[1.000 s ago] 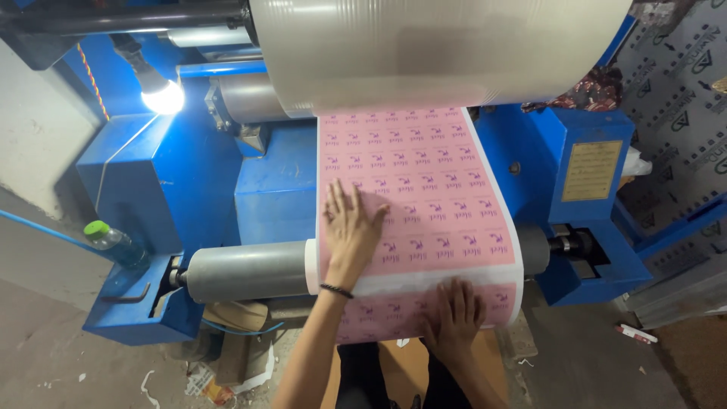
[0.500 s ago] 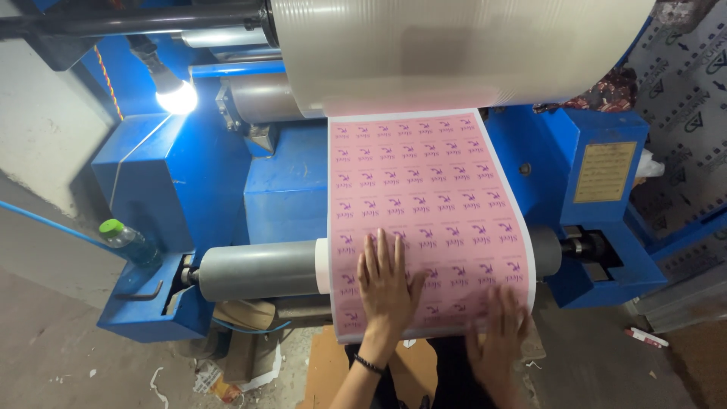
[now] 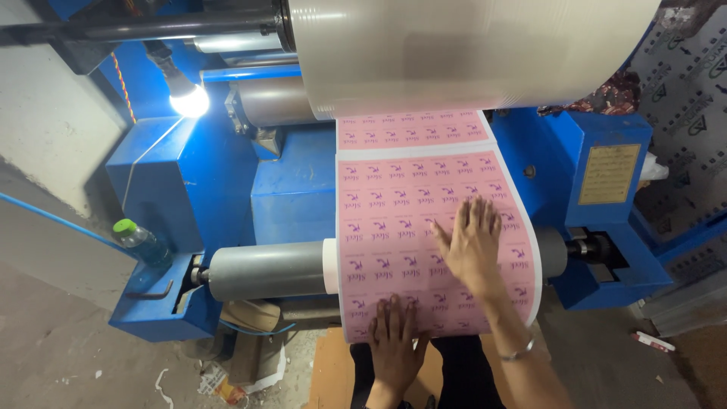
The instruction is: The person operates a blue labeling machine, feeding a continuous pink label sheet through rollers. They use both hands to smooth and align the labels as they pass over a lower roller, ensuring proper adhesion and positioning.
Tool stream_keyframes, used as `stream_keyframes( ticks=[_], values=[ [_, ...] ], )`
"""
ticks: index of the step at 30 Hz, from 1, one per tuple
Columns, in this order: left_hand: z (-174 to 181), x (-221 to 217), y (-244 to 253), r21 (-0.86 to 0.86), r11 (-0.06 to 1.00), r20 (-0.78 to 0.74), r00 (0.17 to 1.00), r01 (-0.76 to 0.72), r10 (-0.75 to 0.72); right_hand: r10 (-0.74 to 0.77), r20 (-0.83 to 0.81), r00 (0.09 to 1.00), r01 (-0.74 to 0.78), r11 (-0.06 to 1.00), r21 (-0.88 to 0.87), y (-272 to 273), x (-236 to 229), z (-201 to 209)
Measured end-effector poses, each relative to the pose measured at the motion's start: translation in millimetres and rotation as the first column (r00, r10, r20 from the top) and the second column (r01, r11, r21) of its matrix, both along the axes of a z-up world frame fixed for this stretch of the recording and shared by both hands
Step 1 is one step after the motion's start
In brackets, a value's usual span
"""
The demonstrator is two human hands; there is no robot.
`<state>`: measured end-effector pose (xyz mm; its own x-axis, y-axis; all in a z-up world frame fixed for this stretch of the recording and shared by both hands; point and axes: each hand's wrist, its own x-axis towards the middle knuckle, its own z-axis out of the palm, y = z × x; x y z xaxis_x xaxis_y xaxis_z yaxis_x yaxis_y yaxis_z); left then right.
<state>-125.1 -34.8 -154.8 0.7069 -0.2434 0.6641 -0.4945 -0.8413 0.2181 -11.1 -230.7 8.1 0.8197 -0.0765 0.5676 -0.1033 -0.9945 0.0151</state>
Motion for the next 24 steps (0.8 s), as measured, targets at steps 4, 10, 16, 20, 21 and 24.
stream_keyframes(
  ticks=[4, 10, 16, 20, 21, 24],
  values=[
    [-31.7, -18.0, 9.6, 0.013, 1.000, 0.047, 0.999, 0.004, -0.005, 0.044, 0.135, 0.990, -0.058, 0.993, 0.101, 8.1, -43.9, -13.1],
    [-27.6, -38.1, 10.3, -0.369, 0.926, -0.047, 0.994, 0.075, -0.099, 0.114, 0.279, 0.953, -0.162, 0.974, 0.157, 20.0, -88.1, -30.0],
    [59.7, 9.1, 26.2, -0.399, 0.890, 0.116, 0.975, 0.221, -0.190, 0.126, 0.264, 0.956, -0.189, 0.955, 0.228, 24.1, -130.2, -73.6],
    [130.9, 72.5, 30.1, -0.293, 0.948, 0.135, 0.987, 0.123, -0.087, 0.089, 0.268, 0.959, -0.148, 0.967, 0.209, 22.8, -145.4, -115.4],
    [146.0, 88.2, 28.1, -0.257, 0.960, 0.079, 0.993, 0.108, -0.091, 0.082, 0.273, 0.959, -0.142, 0.968, 0.207, 21.6, -149.5, -127.4],
    [179.6, 128.7, 18.3, -0.111, 0.990, -0.053, 0.995, 0.084, -0.090, 0.054, 0.269, 0.962, -0.114, 0.970, 0.215, 23.8, -163.1, -167.8]
  ],
)
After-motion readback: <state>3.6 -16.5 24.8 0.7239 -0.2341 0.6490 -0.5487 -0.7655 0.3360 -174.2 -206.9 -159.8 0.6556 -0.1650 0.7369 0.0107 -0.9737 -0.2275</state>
